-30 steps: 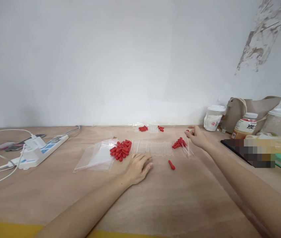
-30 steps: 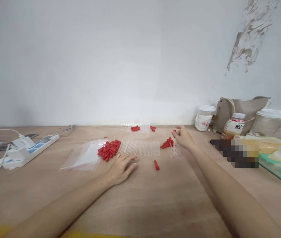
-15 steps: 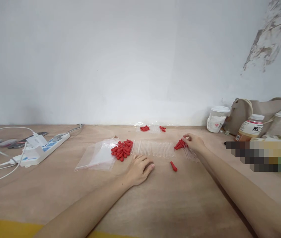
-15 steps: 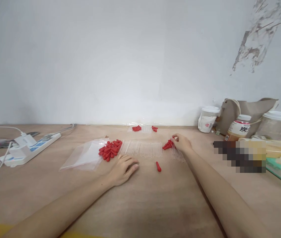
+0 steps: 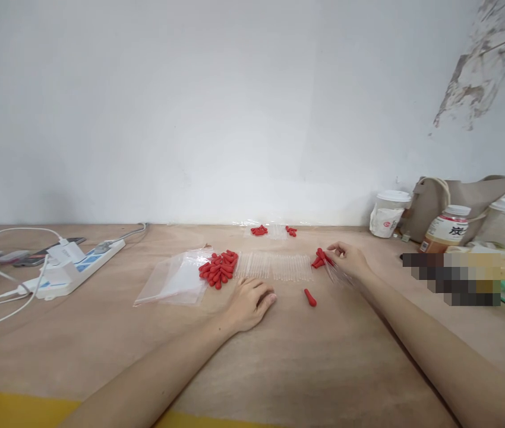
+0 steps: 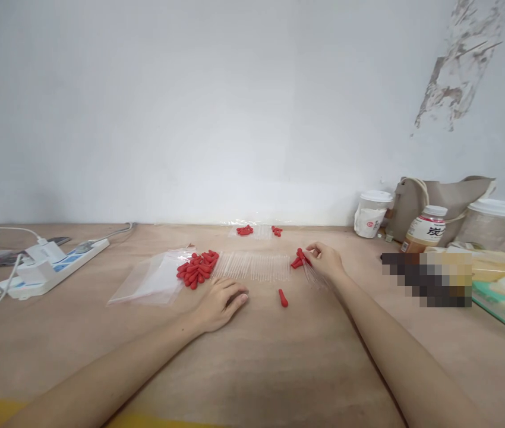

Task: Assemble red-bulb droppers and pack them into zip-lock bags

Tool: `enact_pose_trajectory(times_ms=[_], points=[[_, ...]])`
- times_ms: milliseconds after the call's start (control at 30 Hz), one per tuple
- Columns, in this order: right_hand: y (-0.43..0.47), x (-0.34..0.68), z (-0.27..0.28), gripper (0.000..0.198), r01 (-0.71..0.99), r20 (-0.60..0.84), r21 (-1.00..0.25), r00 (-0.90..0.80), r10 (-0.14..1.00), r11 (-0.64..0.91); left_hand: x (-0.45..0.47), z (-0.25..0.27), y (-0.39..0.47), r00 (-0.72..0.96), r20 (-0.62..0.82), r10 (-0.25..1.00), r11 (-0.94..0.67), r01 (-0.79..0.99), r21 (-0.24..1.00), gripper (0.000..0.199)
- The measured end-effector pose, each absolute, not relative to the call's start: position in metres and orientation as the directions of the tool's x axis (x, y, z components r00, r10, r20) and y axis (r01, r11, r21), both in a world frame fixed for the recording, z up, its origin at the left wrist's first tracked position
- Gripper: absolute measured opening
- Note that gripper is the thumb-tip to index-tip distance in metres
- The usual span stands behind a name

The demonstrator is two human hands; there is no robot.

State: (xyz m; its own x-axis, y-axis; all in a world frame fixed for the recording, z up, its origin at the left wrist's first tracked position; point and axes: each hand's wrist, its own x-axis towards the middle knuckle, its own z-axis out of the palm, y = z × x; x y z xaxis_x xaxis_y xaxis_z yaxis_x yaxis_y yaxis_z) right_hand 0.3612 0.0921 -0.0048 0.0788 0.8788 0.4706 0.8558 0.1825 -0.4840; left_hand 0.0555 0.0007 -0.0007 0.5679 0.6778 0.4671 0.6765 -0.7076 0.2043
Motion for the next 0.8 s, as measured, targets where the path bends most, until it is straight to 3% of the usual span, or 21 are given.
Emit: enact_pose_trajectory(times_ms=[167,267,400,500,700,800], points=[[0.078,0.345,0.007,0.015,0.887,0.455,-0.111,-0.355,0.817,0.448,0.055,-0.001,0.001,0.562,0.474,0.678,-0.707,0.675,0.21,0.022],[0.077,0.339,0.008,0.013,0.88,0.443,0.051,-0.443,0.78,0.472,0.056,-0.001,0.0,0.551,0.482,0.681,-0.701,0.681,0.212,0.021],[0.078,0.334,0.005,0.016,0.865,0.461,0.151,-0.49,0.74,0.479,0.057,0.0,-0.001,0.534,0.491,0.688,-0.689,0.692,0.214,0.019],[0.079,0.334,0.003,0.016,0.871,0.49,0.1,-0.464,0.738,0.482,0.057,0.0,-0.001,0.484,0.51,0.711,-0.65,0.73,0.213,0.018],[0.085,0.33,0.006,0.014,0.846,0.503,-0.369,-0.166,0.848,0.384,0.055,-0.001,0.013,0.33,0.556,0.763,-0.503,0.843,0.191,0.011],[0.073,0.316,0.008,0.013,0.769,0.528,-0.482,-0.127,0.84,0.419,0.059,0.004,0.029,0.263,0.546,0.796,-0.411,0.896,0.167,0.011]])
